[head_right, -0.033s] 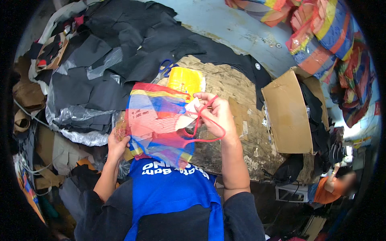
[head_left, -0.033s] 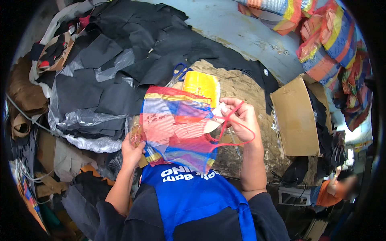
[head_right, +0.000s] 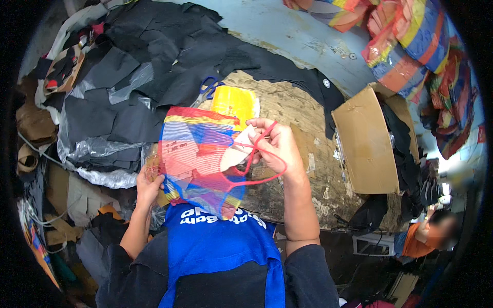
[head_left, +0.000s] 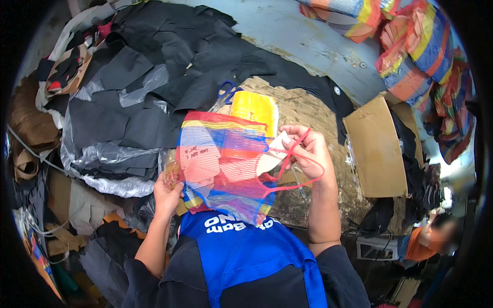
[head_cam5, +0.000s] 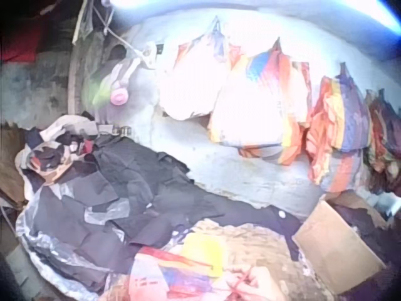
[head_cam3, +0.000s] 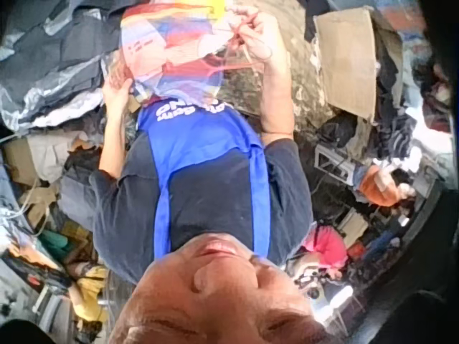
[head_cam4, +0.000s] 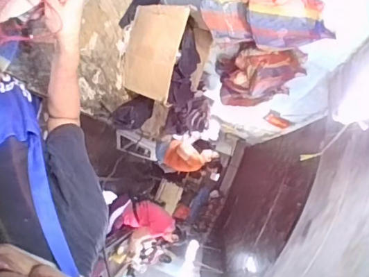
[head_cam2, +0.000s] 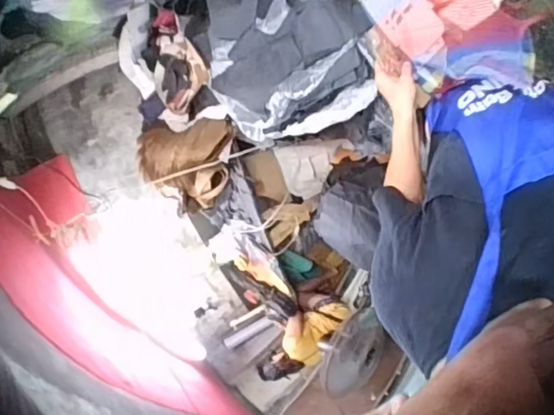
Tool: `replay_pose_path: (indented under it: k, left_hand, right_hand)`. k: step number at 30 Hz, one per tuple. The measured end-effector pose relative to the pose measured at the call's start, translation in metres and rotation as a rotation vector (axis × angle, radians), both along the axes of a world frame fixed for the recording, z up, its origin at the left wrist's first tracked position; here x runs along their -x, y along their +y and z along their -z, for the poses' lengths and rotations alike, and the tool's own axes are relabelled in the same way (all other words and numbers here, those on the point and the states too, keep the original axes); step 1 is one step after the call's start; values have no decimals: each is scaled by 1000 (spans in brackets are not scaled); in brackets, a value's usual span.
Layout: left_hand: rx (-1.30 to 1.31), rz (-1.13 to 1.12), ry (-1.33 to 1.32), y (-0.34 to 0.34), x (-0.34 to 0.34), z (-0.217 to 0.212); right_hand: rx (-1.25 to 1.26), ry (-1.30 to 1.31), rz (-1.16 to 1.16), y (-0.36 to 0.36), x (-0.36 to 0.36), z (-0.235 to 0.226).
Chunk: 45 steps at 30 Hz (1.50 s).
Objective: The person marks black fabric with a pen and ruler, then cuts along the marked lines using scissors. The cut pieces are placed into a cardboard box. The person also handles a colorful woven bag and a small plastic bag containing wooden sticks.
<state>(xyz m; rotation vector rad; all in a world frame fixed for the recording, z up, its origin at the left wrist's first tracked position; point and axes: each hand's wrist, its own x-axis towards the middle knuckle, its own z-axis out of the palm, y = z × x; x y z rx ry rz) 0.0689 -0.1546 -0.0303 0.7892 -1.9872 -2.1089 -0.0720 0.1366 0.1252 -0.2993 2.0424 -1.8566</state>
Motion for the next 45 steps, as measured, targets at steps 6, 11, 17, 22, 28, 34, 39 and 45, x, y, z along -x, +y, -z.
replay_pose_path:
  k: [6,11,17,22,28,34,39,45]
  left_hand:
    - [165,5,120,-9,-2,3]
    - [452,-30,56,-25,-1,-2]
    - [507,-6,-19,-28,-7,-37]
    - [16,-5,86,-20,-8,-86]
    - [-323,356,197,39,17,-112]
    - [55,834,564,127,44,-106]
    - [770,674,555,144,55,-67]
    - [658,717,121,138,66,-33]
  right_hand:
    - [-154,-25,-270,50,21,-15]
    - [-433,101,87,97,29,-33]
    - [-133,388,312,144,-6,1]
    - [-500,382,224,158,-34,81]
    - [-532,444,296,120,-66,73]
    - [89,327,-164,12,-98,54]
    - [297,-58,159,53,-98,59]
    - [654,-295,643,93,-94,66]
